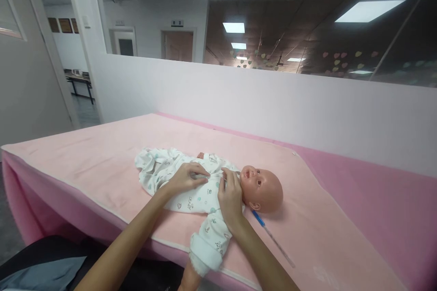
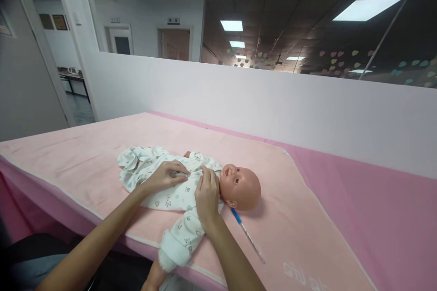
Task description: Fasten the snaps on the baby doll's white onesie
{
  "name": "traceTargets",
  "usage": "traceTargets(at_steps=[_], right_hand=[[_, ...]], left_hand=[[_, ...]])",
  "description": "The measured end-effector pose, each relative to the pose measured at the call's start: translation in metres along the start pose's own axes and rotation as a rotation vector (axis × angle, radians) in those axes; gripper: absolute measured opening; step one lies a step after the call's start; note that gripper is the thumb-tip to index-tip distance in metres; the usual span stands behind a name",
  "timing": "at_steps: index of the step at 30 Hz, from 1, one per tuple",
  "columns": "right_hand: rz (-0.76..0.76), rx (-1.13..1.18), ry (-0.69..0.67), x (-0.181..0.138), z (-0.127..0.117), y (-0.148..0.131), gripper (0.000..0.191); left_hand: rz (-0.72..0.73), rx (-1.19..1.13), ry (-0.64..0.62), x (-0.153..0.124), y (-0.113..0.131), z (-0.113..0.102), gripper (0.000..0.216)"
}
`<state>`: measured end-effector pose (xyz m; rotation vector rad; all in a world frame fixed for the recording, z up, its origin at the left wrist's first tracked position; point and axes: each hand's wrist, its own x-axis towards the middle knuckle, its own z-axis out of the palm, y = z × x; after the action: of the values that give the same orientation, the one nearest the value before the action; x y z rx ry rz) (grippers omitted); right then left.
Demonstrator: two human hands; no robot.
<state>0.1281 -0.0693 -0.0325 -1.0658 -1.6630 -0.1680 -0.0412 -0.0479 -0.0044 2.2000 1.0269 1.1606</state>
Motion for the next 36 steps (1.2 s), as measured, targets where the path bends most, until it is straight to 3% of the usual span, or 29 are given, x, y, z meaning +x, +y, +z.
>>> traceTargets(at_steps=[22,29,36], right_hand=[[0.009,0.011,-0.071,-0.0007,-0.0027,-0.0003,0.025],[-0.052,-0.017,-0.067,-0.0010,-0.0028,-0.0014,0.032],[-0.114,-0.011,-0.030,-0.0009,-0.0039,-0.0029,0.038]], left_hand=[[-0.094,-0.176,0.046,0.0001,-0.0066,0.0003,0.025],[-0.012,-0.003,-0.003,-0.0012,0.0017,0.0016,0.020],[0.032,-0.034,0.000,0.0000,-0.0031,-0.0002,0.014]])
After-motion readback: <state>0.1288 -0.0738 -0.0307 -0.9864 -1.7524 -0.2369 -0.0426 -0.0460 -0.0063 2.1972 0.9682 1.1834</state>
